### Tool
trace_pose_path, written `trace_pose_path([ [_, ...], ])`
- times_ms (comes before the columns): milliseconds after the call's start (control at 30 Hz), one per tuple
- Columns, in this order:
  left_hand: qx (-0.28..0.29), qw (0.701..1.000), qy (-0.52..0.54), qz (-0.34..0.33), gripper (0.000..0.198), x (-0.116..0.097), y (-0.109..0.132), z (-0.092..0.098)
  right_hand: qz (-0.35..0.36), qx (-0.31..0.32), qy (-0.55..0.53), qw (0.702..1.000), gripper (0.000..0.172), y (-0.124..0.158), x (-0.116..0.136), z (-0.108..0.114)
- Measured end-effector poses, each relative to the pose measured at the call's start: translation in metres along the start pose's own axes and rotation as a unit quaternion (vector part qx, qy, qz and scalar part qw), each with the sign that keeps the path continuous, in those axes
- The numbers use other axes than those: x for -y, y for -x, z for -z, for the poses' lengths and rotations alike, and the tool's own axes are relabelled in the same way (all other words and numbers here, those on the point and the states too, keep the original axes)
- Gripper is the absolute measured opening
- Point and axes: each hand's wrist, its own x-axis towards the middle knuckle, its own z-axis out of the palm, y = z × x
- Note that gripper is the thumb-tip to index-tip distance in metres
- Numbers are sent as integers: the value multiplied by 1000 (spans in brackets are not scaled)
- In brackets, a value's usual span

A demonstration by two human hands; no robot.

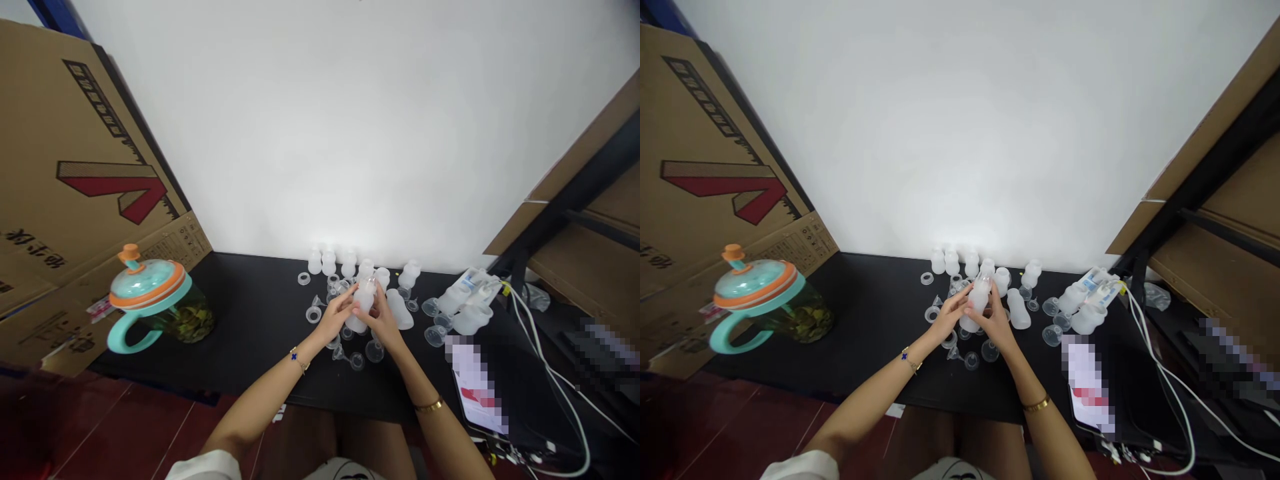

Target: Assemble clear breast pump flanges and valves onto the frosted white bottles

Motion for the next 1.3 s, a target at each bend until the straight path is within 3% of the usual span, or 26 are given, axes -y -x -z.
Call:
trace_pose_path([
  [267, 5, 1000, 31, 2, 72, 0, 0, 1, 25, 17, 67, 997, 112, 6, -3, 0],
  [667, 4, 999, 48, -4, 73, -4, 3, 2, 69, 115, 163, 978, 143, 6, -6, 6],
  [967, -37, 998, 4, -51, 57, -11, 6, 0, 163, 115, 247, 948, 147, 5, -19, 8],
  [1300, -44, 994, -53, -88, 67, -10, 11, 3, 194, 122, 289, 930, 151, 6, -17, 8],
])
